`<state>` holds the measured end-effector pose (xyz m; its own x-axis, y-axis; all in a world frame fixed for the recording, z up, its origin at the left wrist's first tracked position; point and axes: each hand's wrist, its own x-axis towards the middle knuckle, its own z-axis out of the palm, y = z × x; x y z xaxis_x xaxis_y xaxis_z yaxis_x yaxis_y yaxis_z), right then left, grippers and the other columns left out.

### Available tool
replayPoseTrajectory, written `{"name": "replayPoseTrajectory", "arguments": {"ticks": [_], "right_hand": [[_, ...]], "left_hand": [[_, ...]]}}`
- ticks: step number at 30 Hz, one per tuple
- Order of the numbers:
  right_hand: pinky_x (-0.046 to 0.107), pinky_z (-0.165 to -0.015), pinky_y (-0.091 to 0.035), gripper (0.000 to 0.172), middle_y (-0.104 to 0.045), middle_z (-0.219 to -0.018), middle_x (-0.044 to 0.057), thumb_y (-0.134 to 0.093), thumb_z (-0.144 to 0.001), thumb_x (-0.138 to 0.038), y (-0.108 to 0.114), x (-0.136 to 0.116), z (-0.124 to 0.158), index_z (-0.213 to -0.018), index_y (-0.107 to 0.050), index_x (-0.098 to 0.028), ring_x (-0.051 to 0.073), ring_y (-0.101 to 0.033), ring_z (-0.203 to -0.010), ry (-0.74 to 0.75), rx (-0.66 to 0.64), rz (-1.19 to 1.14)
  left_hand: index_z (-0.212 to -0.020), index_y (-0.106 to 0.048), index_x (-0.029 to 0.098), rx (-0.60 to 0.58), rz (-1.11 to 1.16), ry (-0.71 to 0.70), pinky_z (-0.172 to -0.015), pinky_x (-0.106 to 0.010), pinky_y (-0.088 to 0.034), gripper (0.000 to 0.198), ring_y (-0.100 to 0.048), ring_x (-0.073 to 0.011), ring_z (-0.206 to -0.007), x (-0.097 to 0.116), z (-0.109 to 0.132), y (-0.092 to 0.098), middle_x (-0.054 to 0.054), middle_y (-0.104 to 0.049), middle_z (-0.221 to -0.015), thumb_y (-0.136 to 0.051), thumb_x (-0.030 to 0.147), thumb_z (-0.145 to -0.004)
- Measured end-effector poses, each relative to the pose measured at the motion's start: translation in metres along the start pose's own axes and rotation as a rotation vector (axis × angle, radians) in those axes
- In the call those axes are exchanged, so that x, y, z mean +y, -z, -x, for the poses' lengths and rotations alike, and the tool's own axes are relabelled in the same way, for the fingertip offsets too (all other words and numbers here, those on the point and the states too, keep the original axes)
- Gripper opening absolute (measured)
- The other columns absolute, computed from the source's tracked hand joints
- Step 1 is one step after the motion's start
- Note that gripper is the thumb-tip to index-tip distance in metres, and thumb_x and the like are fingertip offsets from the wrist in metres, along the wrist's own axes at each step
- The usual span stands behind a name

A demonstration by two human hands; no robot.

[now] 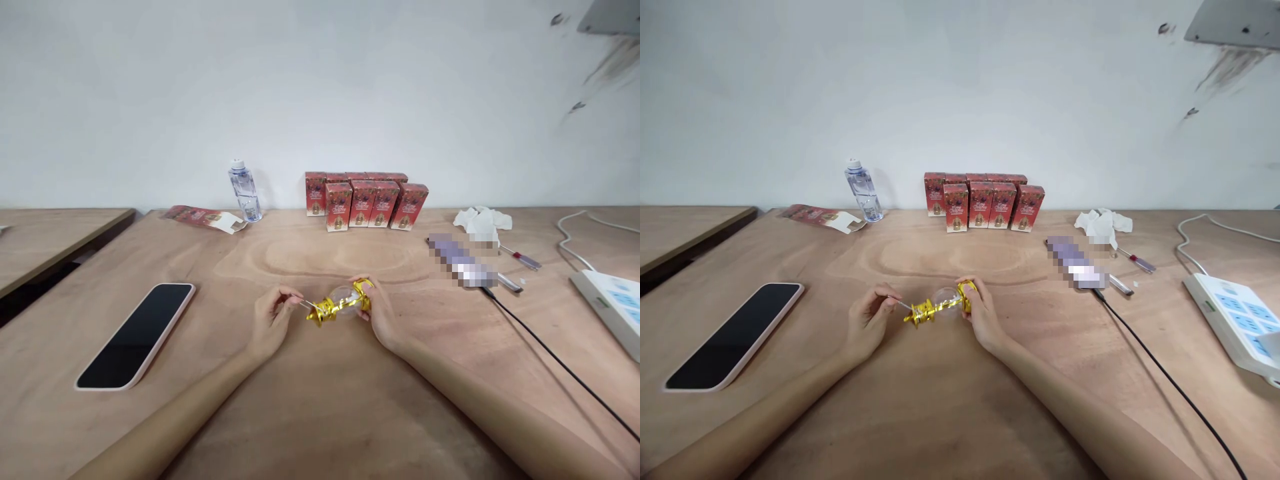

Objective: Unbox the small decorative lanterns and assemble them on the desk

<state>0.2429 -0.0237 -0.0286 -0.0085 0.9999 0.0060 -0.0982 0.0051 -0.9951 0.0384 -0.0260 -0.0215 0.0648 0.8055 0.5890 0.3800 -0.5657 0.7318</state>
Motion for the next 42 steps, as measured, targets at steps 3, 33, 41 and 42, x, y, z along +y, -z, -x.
{"name": "replayPoseTrajectory", "arguments": {"ticks": [3,33,41,42], "right_hand": [[0.019,-0.045,-0.034,0.023,-0.044,-0.071,-0.003,-0.045,-0.08,-0.043,0.001,-0.008,0.005,-0.085,-0.052,-0.022,0.009,-0.04,-0.055,-0.024,-0.162,0.091],[0.023,-0.057,-0.034,0.022,-0.048,-0.075,-0.001,-0.044,-0.082,-0.041,-0.001,-0.013,0.011,-0.082,-0.052,-0.021,0.012,-0.042,-0.064,0.064,-0.314,0.132],[0.024,-0.06,-0.036,0.023,-0.05,-0.074,-0.001,-0.044,-0.081,-0.042,0.0,-0.013,0.011,-0.081,-0.054,-0.021,0.014,-0.045,-0.067,0.087,-0.304,0.141],[0.024,-0.06,-0.036,0.024,-0.05,-0.074,-0.001,-0.044,-0.081,-0.042,0.0,-0.013,0.011,-0.081,-0.054,-0.021,0.014,-0.045,-0.068,0.088,-0.296,0.139]], "left_hand": [[-0.069,-0.054,0.016,-0.154,0.082,0.0,-0.05,-0.02,-0.034,0.042,-0.042,-0.0081,-0.049,0.004,0.002,-0.003,0.002,-0.05,-0.058,-0.038,0.049,-0.092],[-0.067,-0.039,0.018,-0.496,0.245,0.063,-0.045,-0.019,-0.026,0.044,-0.031,-0.0074,-0.048,0.015,0.018,-0.013,0.006,-0.031,-0.056,-0.029,0.053,-0.093],[-0.068,-0.038,0.019,-0.51,0.249,0.09,-0.045,-0.02,-0.026,0.043,-0.032,-0.0076,-0.048,0.016,0.02,-0.012,0.006,-0.032,-0.056,-0.029,0.053,-0.093],[-0.069,-0.039,0.019,-0.507,0.246,0.086,-0.045,-0.02,-0.026,0.043,-0.032,-0.0075,-0.048,0.016,0.021,-0.012,0.006,-0.032,-0.057,-0.029,0.053,-0.093]]}}
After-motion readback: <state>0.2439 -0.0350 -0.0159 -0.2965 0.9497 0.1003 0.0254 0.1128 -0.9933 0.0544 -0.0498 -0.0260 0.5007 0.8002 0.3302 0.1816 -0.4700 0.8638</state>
